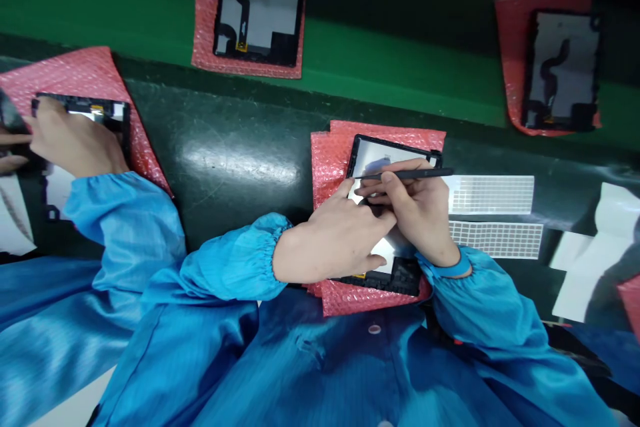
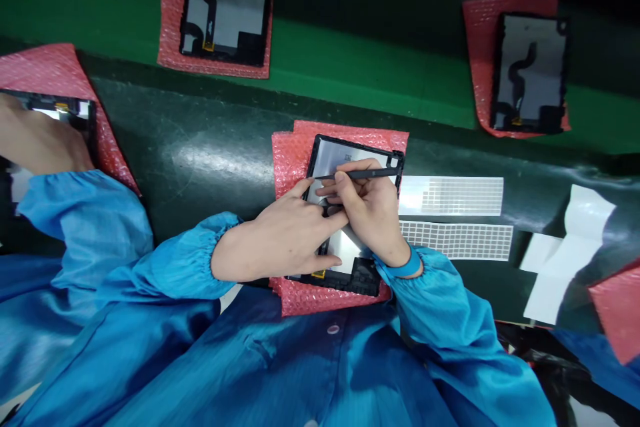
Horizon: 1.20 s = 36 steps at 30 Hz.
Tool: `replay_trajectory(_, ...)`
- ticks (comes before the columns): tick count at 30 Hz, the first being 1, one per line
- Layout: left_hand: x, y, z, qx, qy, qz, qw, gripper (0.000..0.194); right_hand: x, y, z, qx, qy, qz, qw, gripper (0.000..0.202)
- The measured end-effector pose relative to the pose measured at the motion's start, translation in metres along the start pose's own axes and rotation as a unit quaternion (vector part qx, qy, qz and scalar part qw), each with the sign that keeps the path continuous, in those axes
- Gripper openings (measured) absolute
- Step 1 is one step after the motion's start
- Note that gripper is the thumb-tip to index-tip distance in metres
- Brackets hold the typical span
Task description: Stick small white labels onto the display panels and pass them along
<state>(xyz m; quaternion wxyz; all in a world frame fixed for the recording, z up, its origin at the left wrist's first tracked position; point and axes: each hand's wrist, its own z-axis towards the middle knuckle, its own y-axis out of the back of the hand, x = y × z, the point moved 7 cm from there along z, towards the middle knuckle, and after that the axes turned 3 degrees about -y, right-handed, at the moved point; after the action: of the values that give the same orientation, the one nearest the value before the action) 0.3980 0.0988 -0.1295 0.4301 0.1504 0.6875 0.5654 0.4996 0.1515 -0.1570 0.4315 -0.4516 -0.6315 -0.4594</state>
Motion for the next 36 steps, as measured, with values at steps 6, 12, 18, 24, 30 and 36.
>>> replay_trajectory(6,-0.003,0.004,0.001,0.028,0.000,0.004,1.000,0.055,0.019,0.034,-0.013,-0.091,0.058,0.079,0.991,0.017)
replay_trajectory(12,-0.004,-0.001,0.001,0.057,0.010,0.042,0.997,0.061,0.004,0.135,-0.046,-0.174,0.113,0.027,0.978,0.009)
replay_trajectory(18,-0.022,-0.005,0.006,0.051,0.030,0.105,0.993,0.046,-0.067,0.172,-0.066,-0.075,0.017,-0.025,0.997,0.025)
replay_trajectory(24,-0.060,-0.015,0.014,0.016,-0.001,0.076,0.997,0.041,-0.104,0.160,-0.064,-0.031,-0.012,-0.004,0.999,0.029)
replay_trajectory(30,-0.046,-0.001,0.006,-0.072,0.082,0.000,0.994,0.035,-0.112,0.161,-0.063,-0.031,-0.001,0.006,0.999,0.027)
replay_trajectory(36,0.016,0.019,-0.047,-0.204,0.342,-0.028,0.917,0.026,-0.115,0.162,-0.063,-0.023,0.009,-0.016,1.000,0.026)
